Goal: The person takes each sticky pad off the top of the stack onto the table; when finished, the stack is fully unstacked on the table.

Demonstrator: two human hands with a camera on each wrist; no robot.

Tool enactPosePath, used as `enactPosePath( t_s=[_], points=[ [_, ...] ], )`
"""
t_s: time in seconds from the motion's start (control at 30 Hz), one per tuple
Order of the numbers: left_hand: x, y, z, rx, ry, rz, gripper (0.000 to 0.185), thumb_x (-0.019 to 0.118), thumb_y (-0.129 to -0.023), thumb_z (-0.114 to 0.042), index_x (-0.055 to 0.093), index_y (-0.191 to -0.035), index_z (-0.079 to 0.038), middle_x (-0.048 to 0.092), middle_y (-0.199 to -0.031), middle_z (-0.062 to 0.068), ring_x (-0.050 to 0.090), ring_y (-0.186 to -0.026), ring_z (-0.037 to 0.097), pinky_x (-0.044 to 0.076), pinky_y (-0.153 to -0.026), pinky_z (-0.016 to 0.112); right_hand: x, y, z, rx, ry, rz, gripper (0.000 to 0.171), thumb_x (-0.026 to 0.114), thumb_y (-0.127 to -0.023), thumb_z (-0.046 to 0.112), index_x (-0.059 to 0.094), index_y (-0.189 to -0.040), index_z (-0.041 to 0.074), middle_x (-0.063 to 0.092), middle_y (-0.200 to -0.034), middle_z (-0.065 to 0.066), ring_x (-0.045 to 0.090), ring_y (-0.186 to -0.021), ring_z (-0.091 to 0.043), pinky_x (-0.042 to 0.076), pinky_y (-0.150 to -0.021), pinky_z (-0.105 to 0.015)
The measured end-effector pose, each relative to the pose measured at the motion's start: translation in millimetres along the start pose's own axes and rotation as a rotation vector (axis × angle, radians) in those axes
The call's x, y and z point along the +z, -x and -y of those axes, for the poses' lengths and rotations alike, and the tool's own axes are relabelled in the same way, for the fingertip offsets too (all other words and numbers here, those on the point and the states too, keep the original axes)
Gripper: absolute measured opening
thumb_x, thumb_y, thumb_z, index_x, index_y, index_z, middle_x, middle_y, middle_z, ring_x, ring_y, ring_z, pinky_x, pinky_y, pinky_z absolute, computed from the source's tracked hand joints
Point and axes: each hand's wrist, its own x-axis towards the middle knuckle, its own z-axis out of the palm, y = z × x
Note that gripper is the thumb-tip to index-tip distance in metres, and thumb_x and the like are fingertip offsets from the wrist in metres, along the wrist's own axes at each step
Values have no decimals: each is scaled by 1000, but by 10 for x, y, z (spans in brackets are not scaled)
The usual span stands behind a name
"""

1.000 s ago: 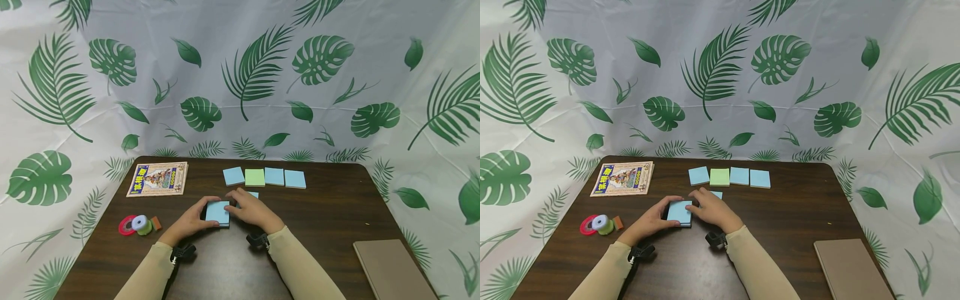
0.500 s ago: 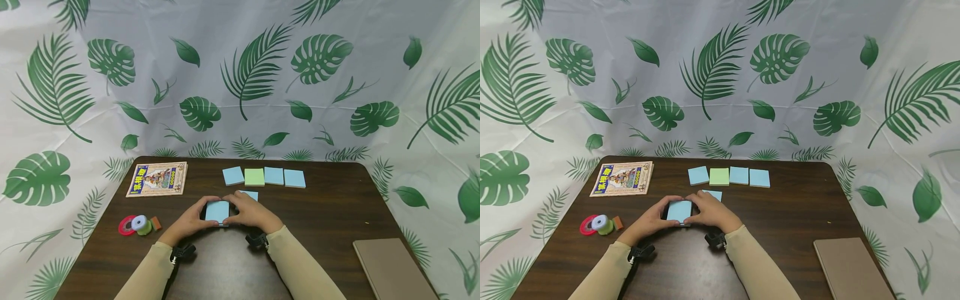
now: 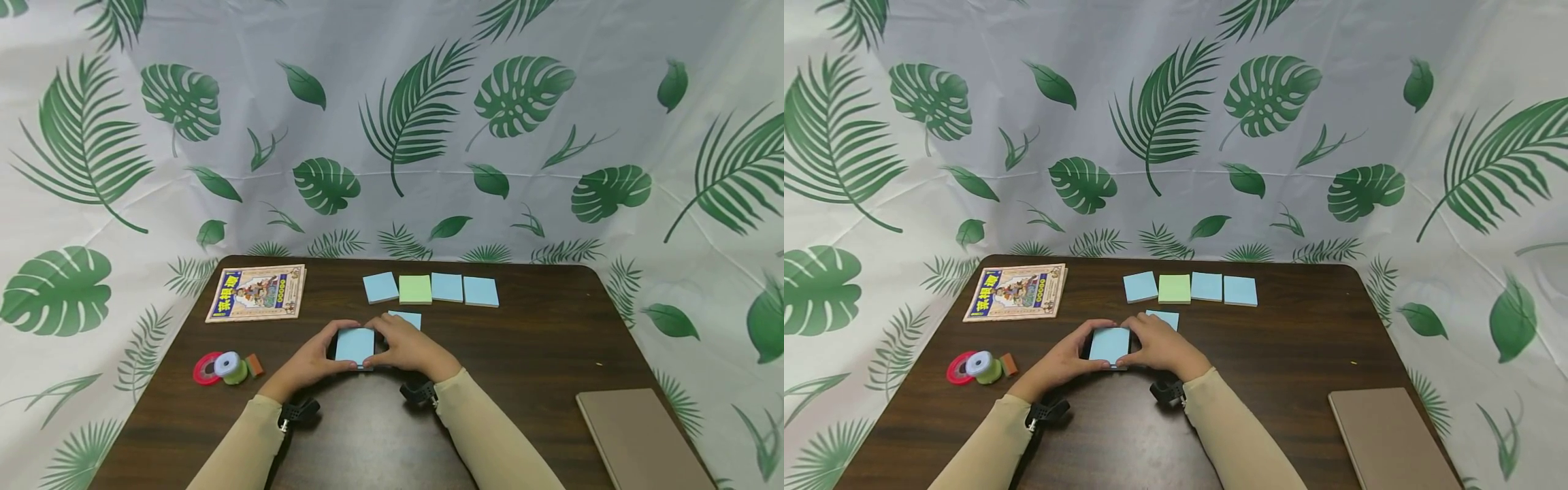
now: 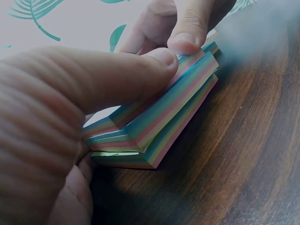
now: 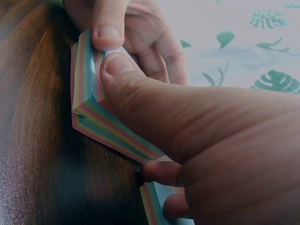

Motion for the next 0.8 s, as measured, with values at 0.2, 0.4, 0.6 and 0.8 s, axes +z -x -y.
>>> enactPosePath(
  t_s=[0.2,0.4,0.6,0.8],
  points=[
    [0,1,-13,-4,-4,-1,79,91,-91,-35,48,-157,-35,55,-158,2,58,-123,26,48,-102,46,-16,3,12,9,-8,9,73,88,-90,53,60,-147,16,66,-133,-3,61,-115,-17,53,-101,-41],
    [1,6,-52,-5,-18,-6,80,91,-91,-37,47,-158,-35,54,-157,2,57,-124,26,47,-104,49,-25,-3,-5,11,-57,14,73,90,-90,48,59,-145,13,66,-120,0,58,-101,-13,51,-91,-35],
    [4,9,-61,6,-48,-19,84,91,-91,-34,45,-161,-29,51,-159,6,56,-129,28,47,-107,50,-26,-1,-14,40,-119,20,72,91,-90,44,54,-144,12,67,-126,-1,61,-103,-12,54,-93,-34],
    [4,10,-60,-17,-44,-22,90,91,-91,-33,39,-165,-29,50,-159,9,53,-135,30,44,-111,55,-42,18,-17,91,-229,21,71,89,-93,39,46,-145,17,66,-127,0,65,-105,-13,54,-95,-37]
  ],
)
